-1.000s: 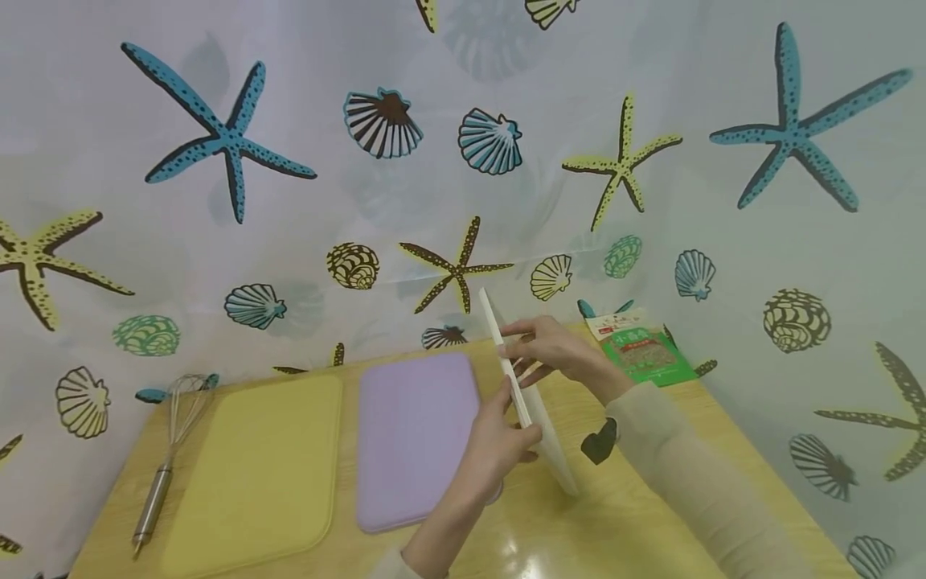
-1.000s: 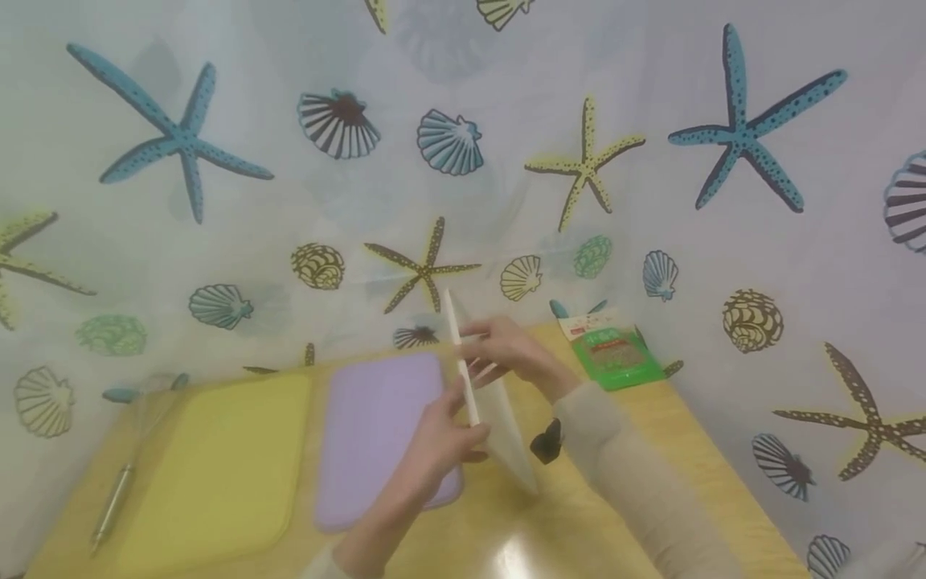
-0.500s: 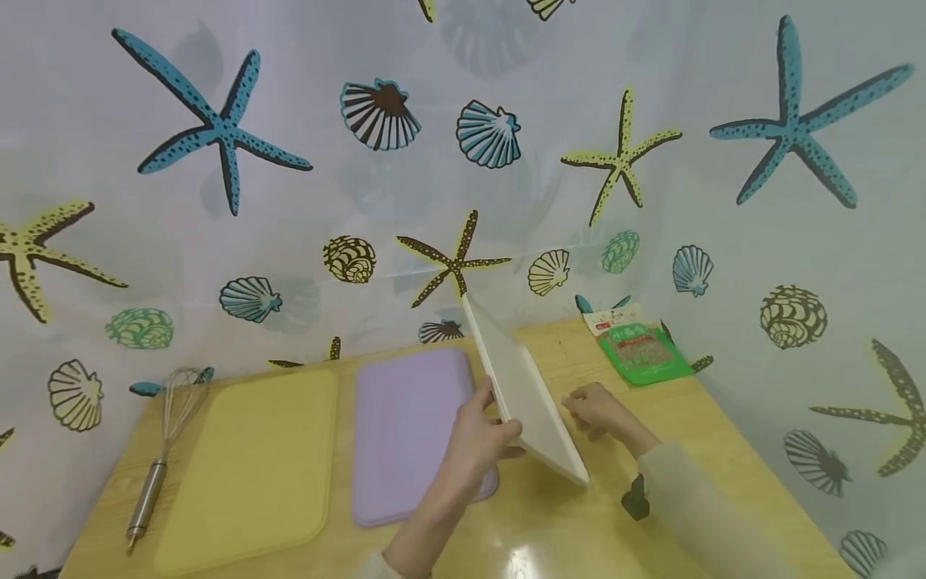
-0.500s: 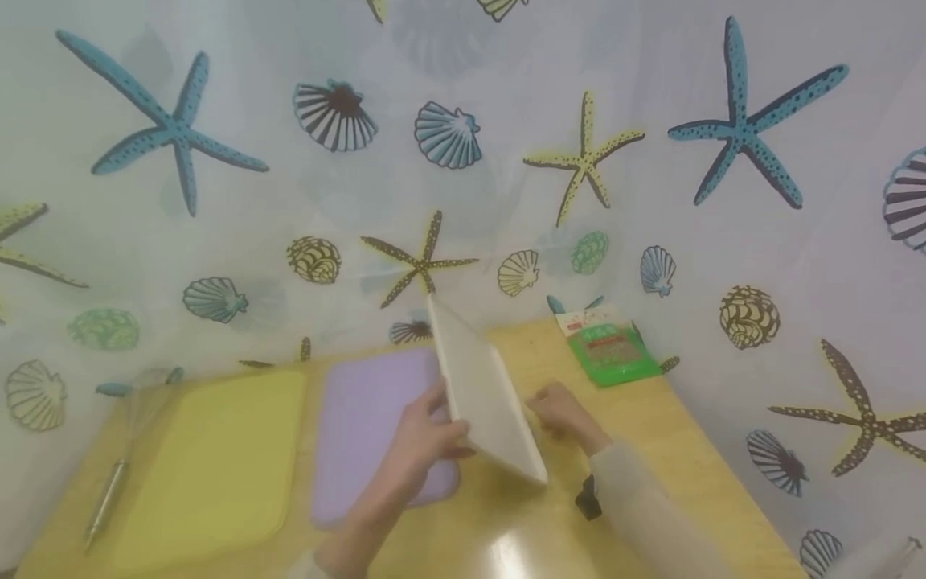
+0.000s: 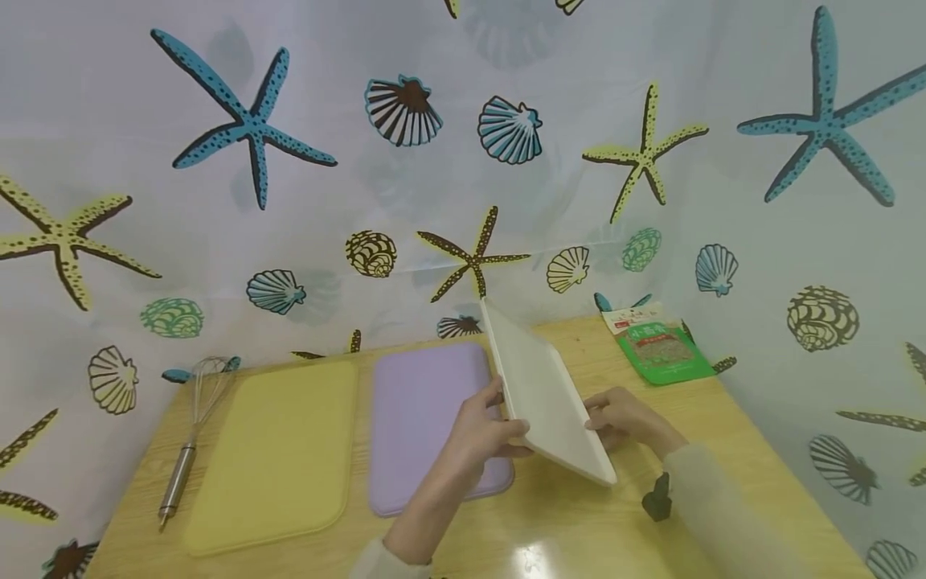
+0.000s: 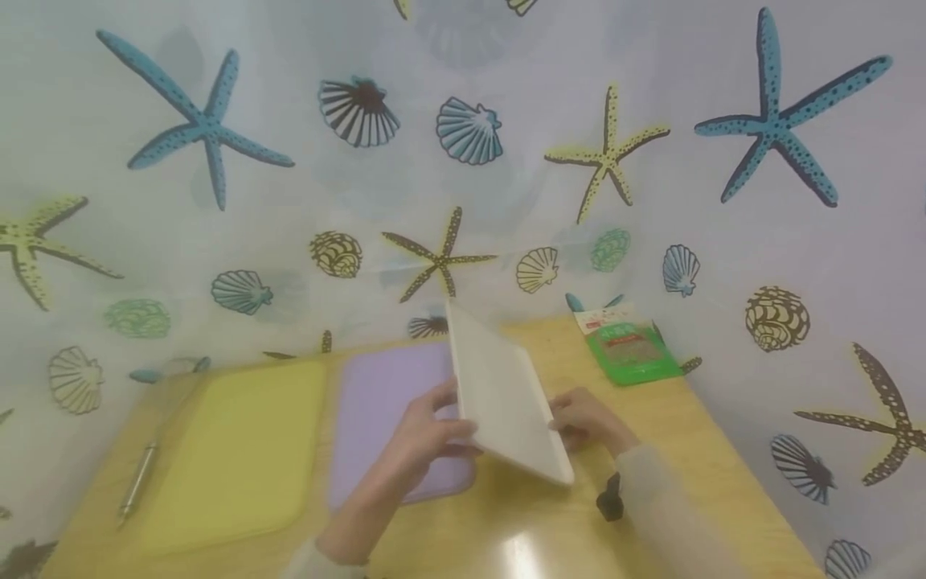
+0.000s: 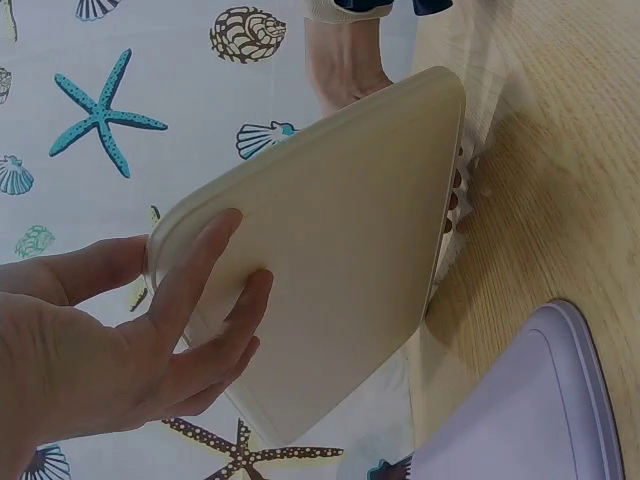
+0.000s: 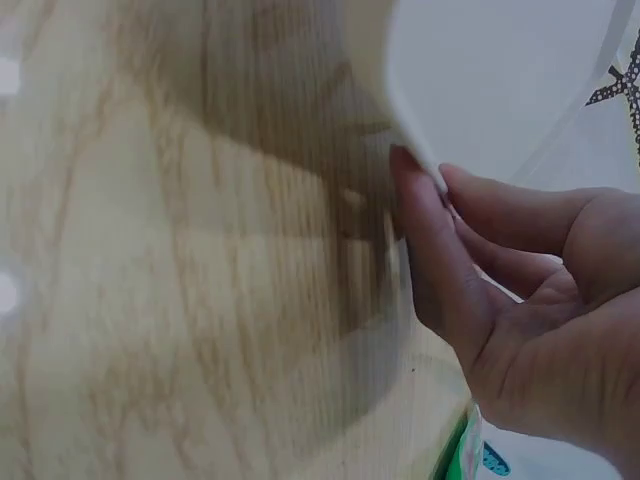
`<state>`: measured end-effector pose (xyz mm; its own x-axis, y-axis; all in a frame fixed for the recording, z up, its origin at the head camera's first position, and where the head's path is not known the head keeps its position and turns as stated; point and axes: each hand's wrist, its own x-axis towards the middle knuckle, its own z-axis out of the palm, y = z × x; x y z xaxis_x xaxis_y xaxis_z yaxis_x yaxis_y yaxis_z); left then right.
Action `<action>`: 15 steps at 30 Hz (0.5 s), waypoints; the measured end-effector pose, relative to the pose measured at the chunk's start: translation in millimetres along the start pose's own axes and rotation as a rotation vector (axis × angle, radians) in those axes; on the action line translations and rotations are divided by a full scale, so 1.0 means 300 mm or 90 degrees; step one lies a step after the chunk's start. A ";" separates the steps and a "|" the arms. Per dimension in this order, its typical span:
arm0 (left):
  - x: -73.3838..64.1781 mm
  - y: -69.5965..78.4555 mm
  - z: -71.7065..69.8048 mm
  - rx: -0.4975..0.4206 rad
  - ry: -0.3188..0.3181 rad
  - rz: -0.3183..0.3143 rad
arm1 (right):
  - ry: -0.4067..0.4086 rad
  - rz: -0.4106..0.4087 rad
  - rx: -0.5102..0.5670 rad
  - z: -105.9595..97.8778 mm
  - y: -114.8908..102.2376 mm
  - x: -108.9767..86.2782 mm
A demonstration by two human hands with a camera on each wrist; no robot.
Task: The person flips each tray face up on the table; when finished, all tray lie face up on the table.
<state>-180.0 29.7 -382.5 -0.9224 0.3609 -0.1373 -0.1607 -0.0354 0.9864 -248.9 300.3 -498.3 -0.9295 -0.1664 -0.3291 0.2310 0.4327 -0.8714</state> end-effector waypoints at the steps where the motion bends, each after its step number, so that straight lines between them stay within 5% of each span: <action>1: 0.000 -0.004 -0.005 -0.003 -0.004 -0.002 | 0.001 0.001 0.005 -0.003 0.007 -0.001; 15: 0.000 -0.066 -0.060 -0.006 0.018 -0.018 | 0.045 0.041 0.008 -0.064 -0.013 -0.044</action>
<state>-183.1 13.5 -403.7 -0.9273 0.3349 -0.1671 -0.1896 -0.0352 0.9812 -243.0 317.8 -483.6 -0.9303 -0.0755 -0.3588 0.2945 0.4291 -0.8539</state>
